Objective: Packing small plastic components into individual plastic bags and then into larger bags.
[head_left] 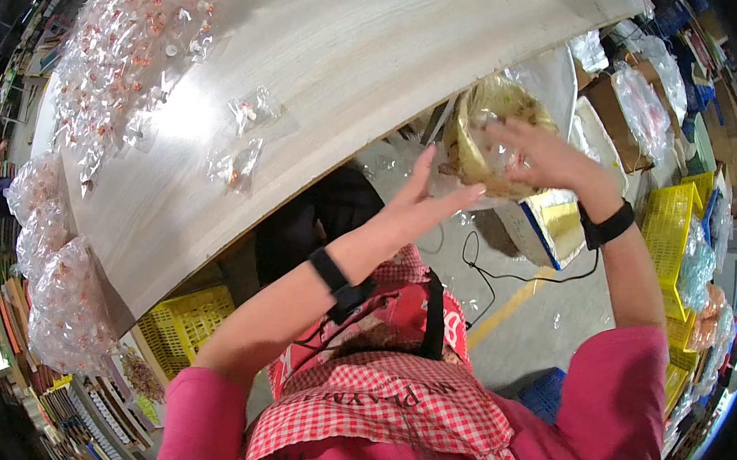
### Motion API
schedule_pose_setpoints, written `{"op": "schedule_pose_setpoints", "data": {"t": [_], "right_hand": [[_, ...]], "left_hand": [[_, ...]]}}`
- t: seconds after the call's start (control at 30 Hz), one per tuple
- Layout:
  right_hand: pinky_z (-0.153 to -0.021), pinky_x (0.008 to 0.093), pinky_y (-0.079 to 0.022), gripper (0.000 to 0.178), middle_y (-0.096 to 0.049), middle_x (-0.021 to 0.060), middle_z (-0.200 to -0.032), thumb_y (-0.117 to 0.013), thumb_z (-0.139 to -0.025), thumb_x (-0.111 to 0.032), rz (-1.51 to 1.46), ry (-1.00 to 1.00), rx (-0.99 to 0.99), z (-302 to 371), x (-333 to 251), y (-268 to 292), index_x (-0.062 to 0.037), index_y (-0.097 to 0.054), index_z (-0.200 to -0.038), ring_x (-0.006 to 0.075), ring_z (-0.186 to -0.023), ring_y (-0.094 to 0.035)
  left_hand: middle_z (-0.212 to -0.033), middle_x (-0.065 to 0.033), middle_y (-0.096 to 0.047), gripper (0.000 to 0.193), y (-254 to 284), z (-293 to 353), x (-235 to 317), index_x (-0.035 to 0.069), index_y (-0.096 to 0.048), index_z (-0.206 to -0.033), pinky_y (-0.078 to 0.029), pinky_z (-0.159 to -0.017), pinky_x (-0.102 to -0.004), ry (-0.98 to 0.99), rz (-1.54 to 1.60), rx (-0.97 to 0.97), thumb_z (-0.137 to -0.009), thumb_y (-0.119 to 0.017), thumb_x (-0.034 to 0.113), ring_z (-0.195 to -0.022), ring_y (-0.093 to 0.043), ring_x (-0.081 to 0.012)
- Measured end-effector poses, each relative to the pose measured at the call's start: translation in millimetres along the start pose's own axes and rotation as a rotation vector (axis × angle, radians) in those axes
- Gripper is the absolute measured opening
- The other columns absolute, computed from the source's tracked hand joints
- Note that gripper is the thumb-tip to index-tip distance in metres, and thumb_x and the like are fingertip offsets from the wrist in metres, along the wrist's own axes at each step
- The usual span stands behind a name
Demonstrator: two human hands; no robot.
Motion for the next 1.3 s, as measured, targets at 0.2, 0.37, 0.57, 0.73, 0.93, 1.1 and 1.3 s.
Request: {"op": "schedule_pose_setpoints", "data": {"t": [0.2, 0.37, 0.57, 0.73, 0.93, 1.1, 1.3], "right_hand": [[-0.073, 0.0424, -0.052, 0.043, -0.068, 0.0206, -0.099, -0.07, -0.082, -0.026, -0.021, 0.153, -0.658, -61, -14, -78, 0.0017, -0.063, -0.114, 0.033, -0.081, -0.064], [-0.084, 0.0358, -0.051, 0.03, -0.071, 0.0099, -0.098, -0.068, -0.082, -0.025, -0.346, 0.025, -0.696, -189, 0, -87, -0.0081, -0.072, -0.106, 0.0189, -0.089, -0.064], [-0.084, 0.0359, -0.051, 0.029, -0.071, 0.0099, -0.098, -0.068, -0.081, -0.025, -0.138, 0.543, -0.599, -386, -175, -48, -0.0081, -0.072, -0.105, 0.0192, -0.09, -0.064], [-0.084, 0.036, -0.051, 0.029, -0.071, 0.0099, -0.099, -0.068, -0.081, -0.025, -0.096, 0.64, -0.538, -419, -204, -37, -0.0081, -0.072, -0.105, 0.0194, -0.09, -0.064], [-0.085, 0.0362, -0.051, 0.029, -0.071, 0.01, -0.1, -0.068, -0.081, -0.025, -0.091, 0.632, -0.49, -412, -175, -34, -0.008, -0.072, -0.104, 0.0197, -0.091, -0.064], [-0.085, 0.0363, -0.051, 0.028, -0.071, 0.01, -0.1, -0.068, -0.081, -0.025, -0.088, 0.638, -0.423, -413, -167, -22, -0.008, -0.073, -0.103, 0.0199, -0.092, -0.064], [-0.085, 0.0364, -0.051, 0.028, -0.071, 0.0101, -0.101, -0.068, -0.081, -0.025, -0.088, 0.657, -0.374, -429, -166, -20, -0.008, -0.073, -0.102, 0.0201, -0.092, -0.064]], "left_hand": [[-0.141, -0.0128, -0.043, 0.1, 4, -112, -36, 0.005, -0.025, -0.147, -0.053, -0.09, -0.0468, -0.394, 0.044, 0.074, -0.074, -0.084, 0.04, -0.129, -0.044, -0.0228], [-0.153, -0.0161, -0.026, 0.106, -29, -130, -72, 0.001, -0.009, -0.153, -0.02, -0.12, -0.0421, -0.568, 0.053, 0.286, -0.081, -0.079, 0.034, -0.145, -0.021, -0.0289], [-0.113, -0.0125, -0.05, 0.074, 21, -49, 4, 0.002, -0.037, -0.129, -0.04, -0.082, -0.0361, -0.556, 0.11, 0.445, -0.078, -0.081, 0.033, -0.101, -0.05, -0.024], [-0.094, -0.0126, -0.064, 0.068, -31, -110, -65, 0.0, -0.05, -0.117, -0.054, -0.061, -0.0319, -0.362, 0.127, 0.212, -0.074, -0.082, 0.043, -0.08, -0.066, -0.0224], [-0.11, -0.0179, -0.062, 0.087, -31, -110, -66, -0.004, -0.045, -0.123, -0.054, -0.075, -0.0366, -0.353, 0.075, 0.263, -0.074, -0.075, 0.061, -0.098, -0.064, -0.0265], [-0.112, -0.0185, -0.062, 0.09, -28, -103, -64, -0.005, -0.044, -0.125, -0.054, -0.077, -0.0369, -0.342, 0.01, 0.237, -0.074, -0.074, 0.063, -0.1, -0.063, -0.0267], [-0.113, -0.0192, -0.061, 0.093, -16, -101, -65, -0.005, -0.042, -0.128, -0.053, -0.079, -0.0372, -0.317, -0.041, 0.225, -0.074, -0.073, 0.064, -0.103, -0.061, -0.027]]}}
Point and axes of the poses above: each hand's wrist, its own z-axis away from the middle knuckle, its own y-axis out of the back of the hand, x = y × z, the point moved 9 cm from there along -z, towards the middle knuckle
